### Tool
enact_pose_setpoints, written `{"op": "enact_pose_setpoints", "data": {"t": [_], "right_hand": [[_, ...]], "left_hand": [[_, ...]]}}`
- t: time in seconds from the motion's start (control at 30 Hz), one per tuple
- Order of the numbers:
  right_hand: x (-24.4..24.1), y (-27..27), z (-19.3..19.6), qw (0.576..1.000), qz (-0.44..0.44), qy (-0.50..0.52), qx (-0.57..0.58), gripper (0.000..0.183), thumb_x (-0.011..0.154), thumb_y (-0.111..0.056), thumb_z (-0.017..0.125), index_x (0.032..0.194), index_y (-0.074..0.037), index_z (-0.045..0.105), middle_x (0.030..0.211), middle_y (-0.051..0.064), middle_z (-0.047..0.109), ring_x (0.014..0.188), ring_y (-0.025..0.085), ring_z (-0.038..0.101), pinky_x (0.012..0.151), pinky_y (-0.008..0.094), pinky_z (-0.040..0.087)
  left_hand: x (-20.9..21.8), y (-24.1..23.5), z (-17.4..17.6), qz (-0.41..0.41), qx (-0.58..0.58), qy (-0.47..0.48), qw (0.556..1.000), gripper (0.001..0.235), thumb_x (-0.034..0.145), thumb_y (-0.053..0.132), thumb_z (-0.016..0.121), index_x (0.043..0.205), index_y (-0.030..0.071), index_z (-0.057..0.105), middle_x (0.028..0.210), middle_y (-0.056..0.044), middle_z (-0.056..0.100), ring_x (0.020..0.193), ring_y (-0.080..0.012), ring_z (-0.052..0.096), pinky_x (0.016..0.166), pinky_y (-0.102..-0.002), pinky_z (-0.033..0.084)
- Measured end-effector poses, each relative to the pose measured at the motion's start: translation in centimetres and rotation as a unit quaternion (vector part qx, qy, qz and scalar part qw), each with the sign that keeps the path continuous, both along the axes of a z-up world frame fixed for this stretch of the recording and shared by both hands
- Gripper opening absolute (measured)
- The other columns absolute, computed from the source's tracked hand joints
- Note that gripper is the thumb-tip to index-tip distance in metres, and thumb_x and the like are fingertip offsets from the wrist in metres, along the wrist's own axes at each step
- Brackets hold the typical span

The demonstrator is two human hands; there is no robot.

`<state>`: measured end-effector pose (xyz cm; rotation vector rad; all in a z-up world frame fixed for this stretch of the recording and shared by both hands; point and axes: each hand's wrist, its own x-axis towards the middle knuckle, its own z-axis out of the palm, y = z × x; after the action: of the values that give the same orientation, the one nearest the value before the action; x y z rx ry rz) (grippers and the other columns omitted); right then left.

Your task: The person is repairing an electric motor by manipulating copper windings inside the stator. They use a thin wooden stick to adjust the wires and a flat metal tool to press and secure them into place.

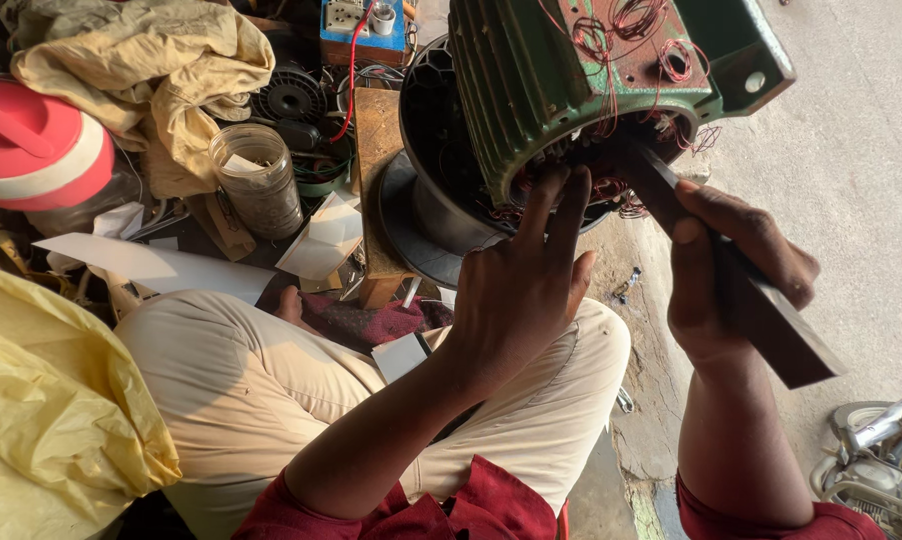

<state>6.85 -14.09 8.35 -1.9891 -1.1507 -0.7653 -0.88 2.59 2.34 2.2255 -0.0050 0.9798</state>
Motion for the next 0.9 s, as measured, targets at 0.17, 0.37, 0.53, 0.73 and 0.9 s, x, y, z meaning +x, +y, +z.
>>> {"op": "enact_pose_setpoints", "data": {"t": [0.17, 0.37, 0.53, 0.73, 0.9], "right_hand": [[0.0, -1.4, -1.5, 0.998, -0.02, 0.025, 0.052, 0.015, 0.106, -0.007, 0.07, 0.117, 0.004, 0.074, 0.102, 0.016, 0.076, 0.082, 0.015, 0.072, 0.078, 0.022, 0.054], [-0.1, -1.8, -3.2, 0.998, -0.018, 0.039, 0.051, 0.013, 0.112, -0.006, 0.069, 0.118, 0.004, 0.072, 0.111, 0.018, 0.077, 0.102, 0.018, 0.076, 0.095, 0.026, 0.058], [-0.4, -0.6, -3.3, 0.996, -0.019, 0.038, 0.076, 0.015, 0.11, -0.007, 0.069, 0.119, 0.005, 0.072, 0.107, 0.017, 0.076, 0.096, 0.017, 0.075, 0.09, 0.025, 0.056], [-0.6, 0.9, -0.1, 1.0, -0.004, -0.011, -0.02, 0.014, 0.106, -0.003, 0.068, 0.119, 0.003, 0.071, 0.11, 0.02, 0.075, 0.093, 0.02, 0.075, 0.083, 0.027, 0.058], [-1.4, 3.0, 3.2, 0.996, 0.033, -0.009, -0.077, 0.016, 0.1, 0.009, 0.067, 0.116, 0.006, 0.069, 0.096, 0.019, 0.073, 0.08, 0.018, 0.072, 0.069, 0.025, 0.053]], "left_hand": [[0.1, 0.1, -0.3, -0.012, -0.013, 0.014, 1.0, 0.066, 0.094, 0.029, 0.073, 0.148, 0.0, 0.047, 0.148, -0.017, 0.05, 0.066, -0.0234, 0.07, 0.049, -0.034, 0.054], [0.2, 0.3, -0.2, -0.039, -0.053, -0.012, 0.998, 0.067, 0.097, 0.031, 0.071, 0.15, 0.001, 0.046, 0.149, -0.015, 0.049, 0.08, -0.0255, 0.074, 0.062, -0.035, 0.059], [0.0, 0.3, 0.1, -0.033, -0.054, -0.014, 0.998, 0.066, 0.096, 0.031, 0.071, 0.15, 0.002, 0.047, 0.149, -0.014, 0.05, 0.077, -0.0248, 0.074, 0.062, -0.035, 0.059], [0.0, -0.3, 0.4, 0.021, 0.006, 0.019, 1.0, 0.067, 0.093, 0.027, 0.074, 0.147, -0.002, 0.048, 0.143, -0.019, 0.054, 0.062, -0.0263, 0.069, 0.048, -0.035, 0.053], [0.1, -0.4, 0.4, 0.033, 0.003, -0.01, 0.999, 0.066, 0.092, 0.026, 0.076, 0.146, -0.001, 0.049, 0.143, -0.019, 0.055, 0.06, -0.0261, 0.067, 0.049, -0.035, 0.052]]}}
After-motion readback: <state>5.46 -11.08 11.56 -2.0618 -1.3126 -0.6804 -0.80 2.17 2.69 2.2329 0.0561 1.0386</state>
